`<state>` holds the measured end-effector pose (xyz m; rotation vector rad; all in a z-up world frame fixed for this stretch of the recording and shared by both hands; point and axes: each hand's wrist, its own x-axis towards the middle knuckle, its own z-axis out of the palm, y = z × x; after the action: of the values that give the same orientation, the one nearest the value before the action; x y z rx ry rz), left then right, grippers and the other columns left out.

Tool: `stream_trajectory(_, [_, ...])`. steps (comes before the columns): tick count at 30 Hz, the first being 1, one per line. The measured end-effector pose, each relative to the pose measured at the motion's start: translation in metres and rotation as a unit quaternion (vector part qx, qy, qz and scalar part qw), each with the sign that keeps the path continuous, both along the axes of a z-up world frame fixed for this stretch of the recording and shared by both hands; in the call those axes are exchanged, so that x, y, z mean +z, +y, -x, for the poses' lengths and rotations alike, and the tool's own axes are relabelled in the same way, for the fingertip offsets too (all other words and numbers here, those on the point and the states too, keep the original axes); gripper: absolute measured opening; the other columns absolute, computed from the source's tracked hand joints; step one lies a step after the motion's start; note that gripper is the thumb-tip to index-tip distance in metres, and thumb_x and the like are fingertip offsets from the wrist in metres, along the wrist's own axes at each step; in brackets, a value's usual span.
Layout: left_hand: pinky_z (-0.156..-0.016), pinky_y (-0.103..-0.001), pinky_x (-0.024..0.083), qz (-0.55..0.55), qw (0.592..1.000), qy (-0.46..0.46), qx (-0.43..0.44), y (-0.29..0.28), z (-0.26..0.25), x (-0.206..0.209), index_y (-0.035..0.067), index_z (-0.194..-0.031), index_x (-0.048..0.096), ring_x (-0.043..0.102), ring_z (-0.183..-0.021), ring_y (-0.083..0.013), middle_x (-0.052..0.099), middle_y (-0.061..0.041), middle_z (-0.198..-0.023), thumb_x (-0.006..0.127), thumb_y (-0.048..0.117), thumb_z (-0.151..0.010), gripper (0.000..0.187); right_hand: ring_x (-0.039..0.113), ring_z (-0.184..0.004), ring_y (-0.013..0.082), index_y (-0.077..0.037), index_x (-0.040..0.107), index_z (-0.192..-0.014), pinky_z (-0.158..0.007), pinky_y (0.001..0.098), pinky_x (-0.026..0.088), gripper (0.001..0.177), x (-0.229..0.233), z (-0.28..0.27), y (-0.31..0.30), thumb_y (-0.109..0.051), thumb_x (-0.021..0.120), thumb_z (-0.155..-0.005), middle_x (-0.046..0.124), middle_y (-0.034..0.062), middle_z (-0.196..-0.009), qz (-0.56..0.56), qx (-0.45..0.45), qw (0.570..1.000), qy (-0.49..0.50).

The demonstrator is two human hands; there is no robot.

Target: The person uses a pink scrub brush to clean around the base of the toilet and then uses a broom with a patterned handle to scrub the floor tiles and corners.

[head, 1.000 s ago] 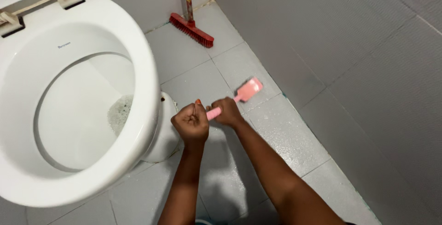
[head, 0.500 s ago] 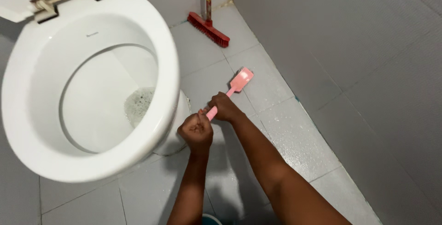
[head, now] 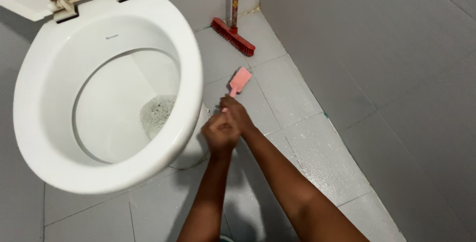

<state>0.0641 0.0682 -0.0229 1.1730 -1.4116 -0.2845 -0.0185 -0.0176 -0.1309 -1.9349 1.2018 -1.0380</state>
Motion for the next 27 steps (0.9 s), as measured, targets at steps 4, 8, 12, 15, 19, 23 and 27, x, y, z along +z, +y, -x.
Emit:
stream_trajectory(4, [-0.053, -0.035, 0.048, 0.068, 0.989, -0.042, -0.122, 0.0, 0.03, -0.008, 0.004, -0.068, 0.053, 0.059, -0.056, -0.0242, 0.057, -0.013, -0.064, 0.066, 0.003, -0.085, 0.022, 0.061, -0.114, 0.0249, 0.005, 0.05, -0.136, -0.105, 0.0418, 0.053, 0.039, -0.024, 0.011, 0.011, -0.007, 0.06, -0.1, 0.055, 0.013, -0.131, 0.141, -0.018, 0.933, -0.332])
stream_trajectory(8, [-0.047, -0.036, 0.043, 0.004, 0.995, -0.057, -0.086, -0.025, 0.047, -0.012, 0.001, -0.062, 0.045, 0.051, -0.046, -0.0221, 0.05, -0.014, -0.056, 0.07, 0.006, -0.093, 0.04, 0.059, -0.12, 0.0225, 0.006, 0.049, -0.141, -0.112, 0.043, 0.051, 0.037, -0.045, 0.029, -0.008, -0.009, 0.055, -0.108, 0.055, 0.0117, -0.137, 0.095, -0.013, 0.937, -0.337])
stream_trajectory(12, [-0.042, -0.034, 0.043, -0.047, 0.993, -0.047, -0.092, -0.036, 0.036, -0.011, 0.006, -0.059, 0.047, 0.052, -0.041, -0.0187, 0.054, -0.009, -0.054, 0.069, 0.007, -0.094, 0.041, 0.056, -0.123, 0.0212, 0.004, 0.05, -0.139, -0.115, 0.0404, 0.046, 0.033, -0.039, 0.02, -0.019, -0.012, 0.049, -0.11, 0.056, 0.011, -0.132, -0.009, 0.06, 0.912, -0.407])
stream_trajectory(15, [-0.045, -0.035, 0.042, 0.024, 0.995, -0.081, -0.06, -0.028, 0.027, -0.001, 0.005, -0.059, 0.045, 0.051, -0.041, -0.0192, 0.049, -0.009, -0.052, 0.069, 0.006, -0.094, 0.042, 0.058, -0.113, 0.0209, 0.003, 0.053, -0.128, -0.107, 0.0378, 0.048, 0.026, 0.0, 0.005, -0.021, -0.014, 0.049, -0.108, 0.059, 0.0101, -0.121, -0.015, 0.089, 0.963, -0.253])
stream_trajectory(19, [-0.044, -0.035, 0.041, 0.033, 0.992, -0.117, -0.033, -0.015, 0.028, 0.002, 0.005, -0.058, 0.044, 0.048, -0.041, -0.0219, 0.049, -0.01, -0.052, 0.072, 0.006, -0.091, 0.043, 0.06, -0.1, 0.0204, 0.002, 0.057, -0.114, -0.097, 0.0343, 0.05, 0.022, 0.047, -0.014, 0.003, -0.016, 0.048, -0.106, 0.061, 0.0089, -0.106, -0.08, 0.117, 0.969, -0.204])
stream_trajectory(23, [-0.043, -0.036, 0.039, 0.037, 0.991, -0.132, 0.009, -0.025, 0.021, -0.007, 0.004, -0.057, 0.041, 0.046, -0.04, -0.0224, 0.045, -0.01, -0.05, 0.071, 0.002, -0.092, 0.046, 0.062, -0.086, 0.02, 0.001, 0.06, -0.1, -0.086, 0.0309, 0.052, 0.023, 0.071, -0.015, 0.005, -0.018, 0.048, -0.104, 0.064, 0.0077, -0.091, -0.105, 0.112, 0.973, -0.174])
stream_trajectory(27, [-0.044, -0.034, 0.04, 0.055, 0.995, -0.081, 0.022, -0.043, 0.032, -0.015, 0.006, -0.058, 0.04, 0.05, -0.043, -0.0184, 0.047, -0.009, -0.053, 0.07, 0.003, -0.094, 0.047, 0.061, -0.08, 0.0194, 0.001, 0.058, -0.092, -0.082, 0.028, 0.052, 0.024, 0.047, 0.008, -0.023, -0.02, 0.051, -0.099, 0.06, 0.0071, -0.084, -0.057, 0.062, 0.987, -0.134])
